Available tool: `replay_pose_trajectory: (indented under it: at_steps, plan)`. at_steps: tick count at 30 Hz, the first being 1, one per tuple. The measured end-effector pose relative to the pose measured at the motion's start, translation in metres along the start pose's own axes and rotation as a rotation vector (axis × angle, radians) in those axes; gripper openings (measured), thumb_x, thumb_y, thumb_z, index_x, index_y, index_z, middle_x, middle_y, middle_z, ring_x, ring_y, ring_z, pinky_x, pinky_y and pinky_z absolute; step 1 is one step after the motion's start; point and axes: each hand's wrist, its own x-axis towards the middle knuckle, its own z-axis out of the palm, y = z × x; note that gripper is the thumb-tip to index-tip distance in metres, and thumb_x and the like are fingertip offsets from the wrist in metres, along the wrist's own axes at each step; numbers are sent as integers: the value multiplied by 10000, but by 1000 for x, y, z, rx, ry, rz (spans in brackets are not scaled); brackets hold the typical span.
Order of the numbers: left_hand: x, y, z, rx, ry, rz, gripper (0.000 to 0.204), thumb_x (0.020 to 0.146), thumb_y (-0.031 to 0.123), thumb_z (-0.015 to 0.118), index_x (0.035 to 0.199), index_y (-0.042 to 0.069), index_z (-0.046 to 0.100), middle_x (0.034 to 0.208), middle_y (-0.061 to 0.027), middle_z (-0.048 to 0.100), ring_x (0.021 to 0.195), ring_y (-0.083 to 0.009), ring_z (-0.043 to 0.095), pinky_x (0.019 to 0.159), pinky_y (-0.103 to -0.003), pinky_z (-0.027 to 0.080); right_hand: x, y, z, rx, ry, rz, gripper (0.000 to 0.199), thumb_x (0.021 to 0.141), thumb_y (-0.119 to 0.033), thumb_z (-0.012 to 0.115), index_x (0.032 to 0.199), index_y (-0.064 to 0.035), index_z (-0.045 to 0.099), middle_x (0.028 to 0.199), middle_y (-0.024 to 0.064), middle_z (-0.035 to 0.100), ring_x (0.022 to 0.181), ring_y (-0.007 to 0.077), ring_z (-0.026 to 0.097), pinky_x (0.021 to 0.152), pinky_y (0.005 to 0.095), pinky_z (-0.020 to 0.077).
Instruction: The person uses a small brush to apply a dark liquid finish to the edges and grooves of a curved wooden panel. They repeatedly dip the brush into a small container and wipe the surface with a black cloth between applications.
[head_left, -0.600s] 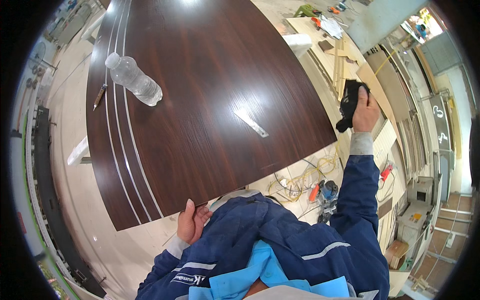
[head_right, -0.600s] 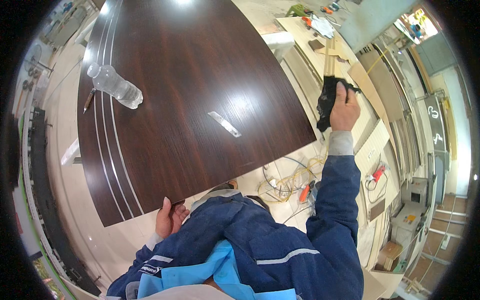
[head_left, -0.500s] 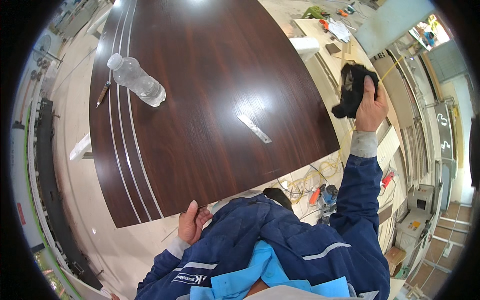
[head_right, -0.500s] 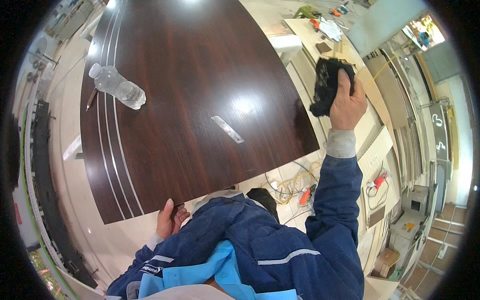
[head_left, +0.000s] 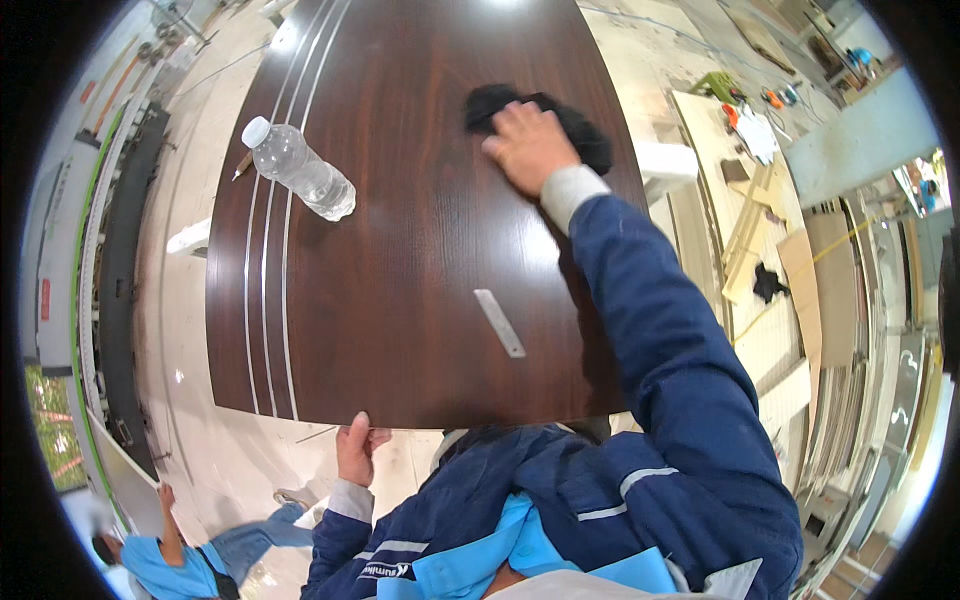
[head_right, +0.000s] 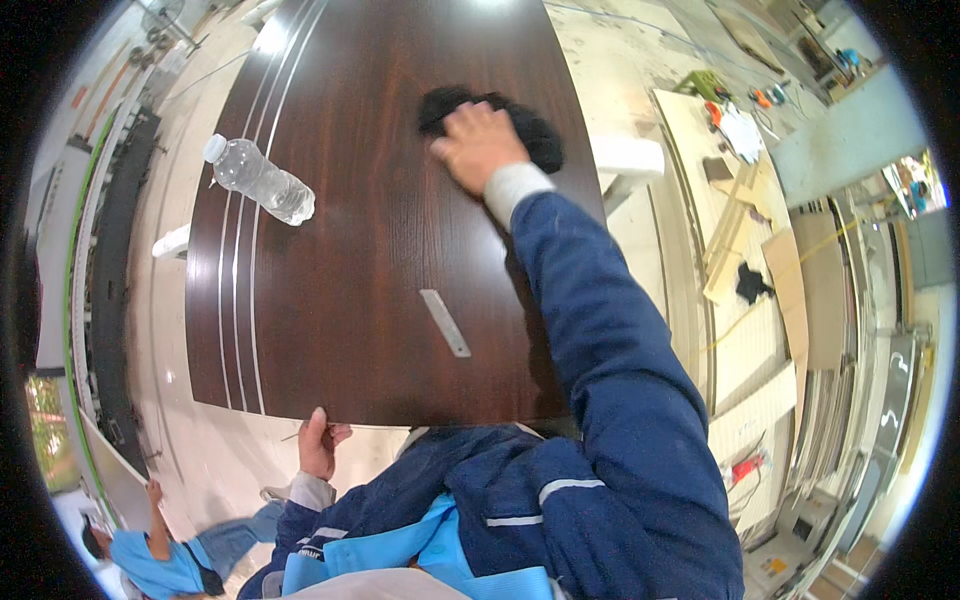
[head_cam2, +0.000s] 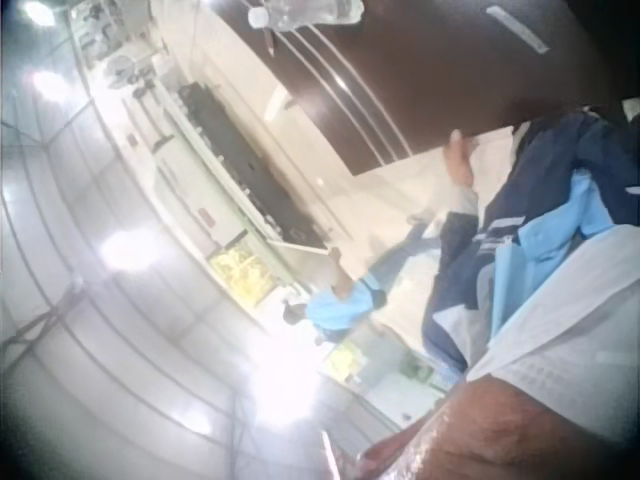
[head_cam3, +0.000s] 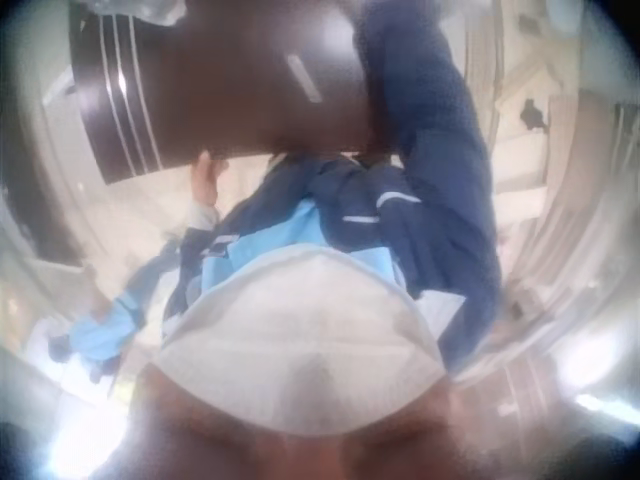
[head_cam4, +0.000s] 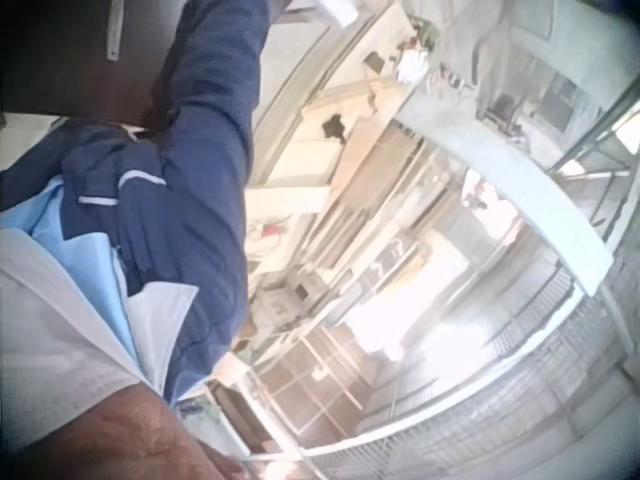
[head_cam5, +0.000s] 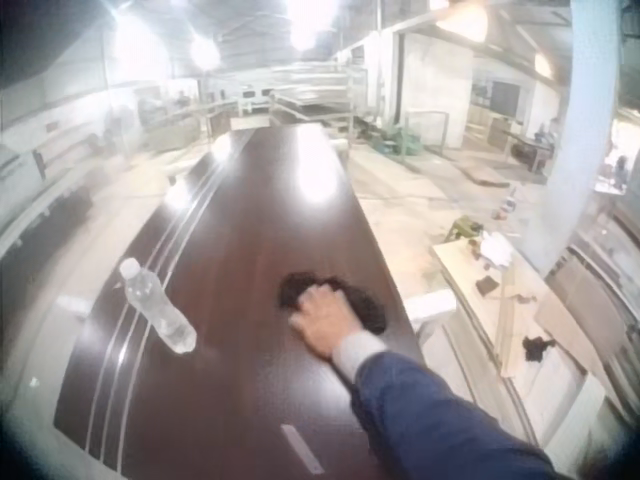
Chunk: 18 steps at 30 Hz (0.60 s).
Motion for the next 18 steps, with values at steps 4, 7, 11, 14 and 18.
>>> replay_pose_trajectory:
  at_steps: [4, 7, 11, 14, 18]
  plan:
    - [-15, 6, 22, 470, 386, 157, 562, 1095, 487, 586, 731, 61, 544, 666, -13, 542, 585, -128, 520, 569, -313, 475, 12, 58, -3, 47, 132, 170, 749, 1106, -568, 372, 1584, 4, 447, 1691, 242, 355, 1603, 397, 250, 1309, 525, 181]
    - [-58, 18, 97, 550, 709, 411, 527, 1144, 356, 525, 705, 74, 446, 613, 11, 447, 564, -103, 393, 531, -325, 366, -19, 78, -7, 288, 44, -265, 671, 1080, -537, 515, 1509, -24, 566, 1648, 230, 438, 1583, 387, 319, 1289, 492, 253]
    - [-71, 72, 227, 798, 353, 888, 382, 1046, 229, 677, 1349, -1, 652, 1369, -205, 669, 1299, -322, 632, 1118, -404, 473, -73, 93, -21, 1083, 455, -156, 390, 1024, -351, 683, 1270, -52, 728, 1297, 197, 713, 1264, 346, 649, 1075, 385, 499]
    - [-26, 113, 323, 1092, 210, 984, 755, 995, 379, 719, 1598, 34, 423, 1685, -307, 317, 1569, -468, 297, 1272, -501, 273, -158, 122, -21, 1198, 449, 18, 317, 1011, -335, 669, 1093, -40, 752, 1090, 190, 740, 1060, 376, 689, 927, 450, 535]
    - [97, 155, 440, 1338, 198, 696, 871, 1018, 660, 557, 1666, 121, 336, 1709, -325, 240, 1591, -508, 200, 1270, -612, 202, -301, 197, 15, 967, 150, 124, 379, 1025, -398, 650, 905, -47, 732, 928, 182, 718, 856, 351, 673, 749, 461, 510]
